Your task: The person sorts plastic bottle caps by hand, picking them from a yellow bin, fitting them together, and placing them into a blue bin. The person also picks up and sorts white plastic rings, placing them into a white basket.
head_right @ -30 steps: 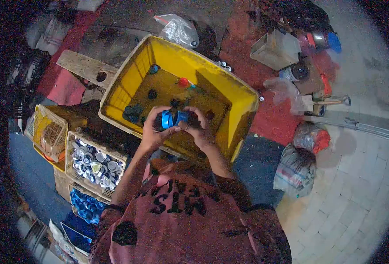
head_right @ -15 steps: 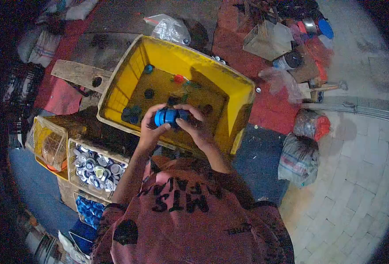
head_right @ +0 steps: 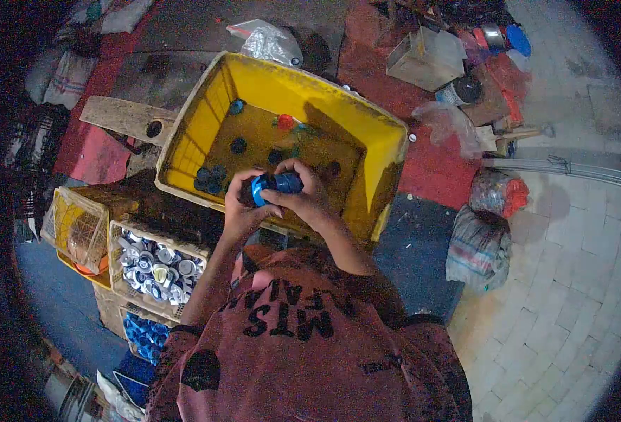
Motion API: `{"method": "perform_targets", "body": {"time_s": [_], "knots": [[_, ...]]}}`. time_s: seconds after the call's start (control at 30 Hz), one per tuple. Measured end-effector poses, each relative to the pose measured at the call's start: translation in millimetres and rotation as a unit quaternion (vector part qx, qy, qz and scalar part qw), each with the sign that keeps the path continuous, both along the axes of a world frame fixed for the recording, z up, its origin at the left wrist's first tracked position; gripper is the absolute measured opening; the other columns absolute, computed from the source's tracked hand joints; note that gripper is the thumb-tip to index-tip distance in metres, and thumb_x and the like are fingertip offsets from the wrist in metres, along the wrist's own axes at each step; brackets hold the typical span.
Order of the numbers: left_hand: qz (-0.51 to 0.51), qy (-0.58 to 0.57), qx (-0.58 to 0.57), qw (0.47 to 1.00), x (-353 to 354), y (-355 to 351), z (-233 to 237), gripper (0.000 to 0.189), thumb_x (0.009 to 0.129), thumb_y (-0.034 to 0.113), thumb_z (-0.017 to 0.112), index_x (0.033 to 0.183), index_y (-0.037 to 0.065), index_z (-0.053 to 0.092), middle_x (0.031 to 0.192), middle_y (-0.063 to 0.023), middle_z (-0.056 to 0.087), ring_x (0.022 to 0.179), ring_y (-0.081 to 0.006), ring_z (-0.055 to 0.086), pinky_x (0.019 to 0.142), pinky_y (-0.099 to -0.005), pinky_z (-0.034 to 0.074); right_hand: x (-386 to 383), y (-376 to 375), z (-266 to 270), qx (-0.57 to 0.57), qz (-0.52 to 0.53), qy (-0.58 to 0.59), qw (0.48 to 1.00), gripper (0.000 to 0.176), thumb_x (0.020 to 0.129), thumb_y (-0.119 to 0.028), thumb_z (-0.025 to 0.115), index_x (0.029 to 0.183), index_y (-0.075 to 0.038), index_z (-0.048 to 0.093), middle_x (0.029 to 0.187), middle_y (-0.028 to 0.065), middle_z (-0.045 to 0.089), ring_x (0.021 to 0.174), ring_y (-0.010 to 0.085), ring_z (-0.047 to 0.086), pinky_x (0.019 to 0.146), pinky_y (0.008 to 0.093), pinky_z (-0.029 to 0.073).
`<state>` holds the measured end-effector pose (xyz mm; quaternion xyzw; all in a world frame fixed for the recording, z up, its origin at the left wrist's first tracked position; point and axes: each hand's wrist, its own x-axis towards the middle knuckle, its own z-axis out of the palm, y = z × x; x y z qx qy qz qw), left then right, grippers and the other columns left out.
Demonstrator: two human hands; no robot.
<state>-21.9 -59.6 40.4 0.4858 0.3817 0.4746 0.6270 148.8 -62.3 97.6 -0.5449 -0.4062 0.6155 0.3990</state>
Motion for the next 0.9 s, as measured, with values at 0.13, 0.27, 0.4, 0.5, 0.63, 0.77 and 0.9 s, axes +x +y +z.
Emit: {"method": "perform_targets", "body": {"time_s": [0.13,0.27,0.4,0.5,0.63,0.77,0.9], "knots": [[0.012,-0.048,-0.037,0.998,0,-2,-9,0.075,0.060,-0.004,0.093,0.124,0.008,0.054,0.122,-0.0058,0.054,0.111,-0.0177,0.058,0.095,-0.0327,0.051,-2,0,4,-0.023,0.020,0.053,0.998,0.034,0.082,-0.021,0.082,0.106,-0.008,0.061,0.097,0.0008,0.057,0.092,0.0112,0.057,0.083,0.0272,0.047],[0.013,-0.015,-0.010,1.000,-1,-5,-14,0.074,0.061,-0.007,0.091,0.123,0.007,0.053,0.122,-0.0057,0.053,0.110,-0.0173,0.058,0.094,-0.0321,0.052,2,3,-6,0.036,0.068,-0.051,0.996,0.023,0.083,-0.017,0.079,0.097,-0.005,0.065,0.090,0.0007,0.058,0.086,0.0129,0.059,0.082,0.0278,0.047],[0.015,-0.031,0.008,0.999,1,-5,0,0.073,0.061,-0.008,0.090,0.123,0.007,0.053,0.122,-0.0060,0.053,0.110,-0.0168,0.058,0.094,-0.0322,0.053,7,10,-5,0.094,0.121,-0.155,0.976,0.022,0.081,-0.021,0.079,0.091,-0.004,0.068,0.094,0.0050,0.060,0.091,0.0183,0.061,0.086,0.0321,0.047],[0.005,-0.057,-0.037,0.998,0,-5,4,0.074,0.061,-0.007,0.091,0.123,0.007,0.053,0.120,-0.0056,0.054,0.110,-0.0166,0.058,0.093,-0.0325,0.053,4,9,-11,0.118,0.070,-0.136,0.981,0.026,0.079,-0.027,0.079,0.089,-0.005,0.070,0.094,0.0067,0.060,0.091,0.0217,0.061,0.086,0.0342,0.046],[0.031,-0.075,-0.037,0.996,-2,-4,-3,0.065,0.072,0.005,0.089,0.125,0.006,0.052,0.119,-0.0046,0.056,0.109,-0.0165,0.059,0.091,-0.0328,0.054,-4,2,-8,0.113,-0.015,-0.119,0.986,0.022,0.082,-0.020,0.078,0.093,-0.004,0.069,0.096,0.0056,0.060,0.095,0.0193,0.060,0.088,0.0323,0.045],[0.113,-0.224,-0.142,0.957,6,-4,2,0.053,0.094,0.038,0.071,0.130,0.008,0.048,0.124,-0.0065,0.057,0.106,-0.0188,0.060,0.091,-0.0350,0.053,-3,3,4,0.054,-0.038,-0.123,0.990,0.020,0.083,-0.016,0.079,0.095,-0.004,0.069,0.098,0.0058,0.060,0.099,0.0187,0.059,0.089,0.0309,0.044],[0.110,-0.334,-0.242,0.904,11,4,23,0.059,0.101,0.057,0.048,0.138,0.012,0.044,0.128,-0.0099,0.056,0.116,-0.0239,0.056,0.102,-0.0435,0.046,-16,5,19,0.235,0.043,-0.207,0.949,0.026,0.078,-0.021,0.083,0.095,-0.006,0.070,0.098,0.0089,0.058,0.101,0.0241,0.061,0.089,0.0332,0.045]]}}
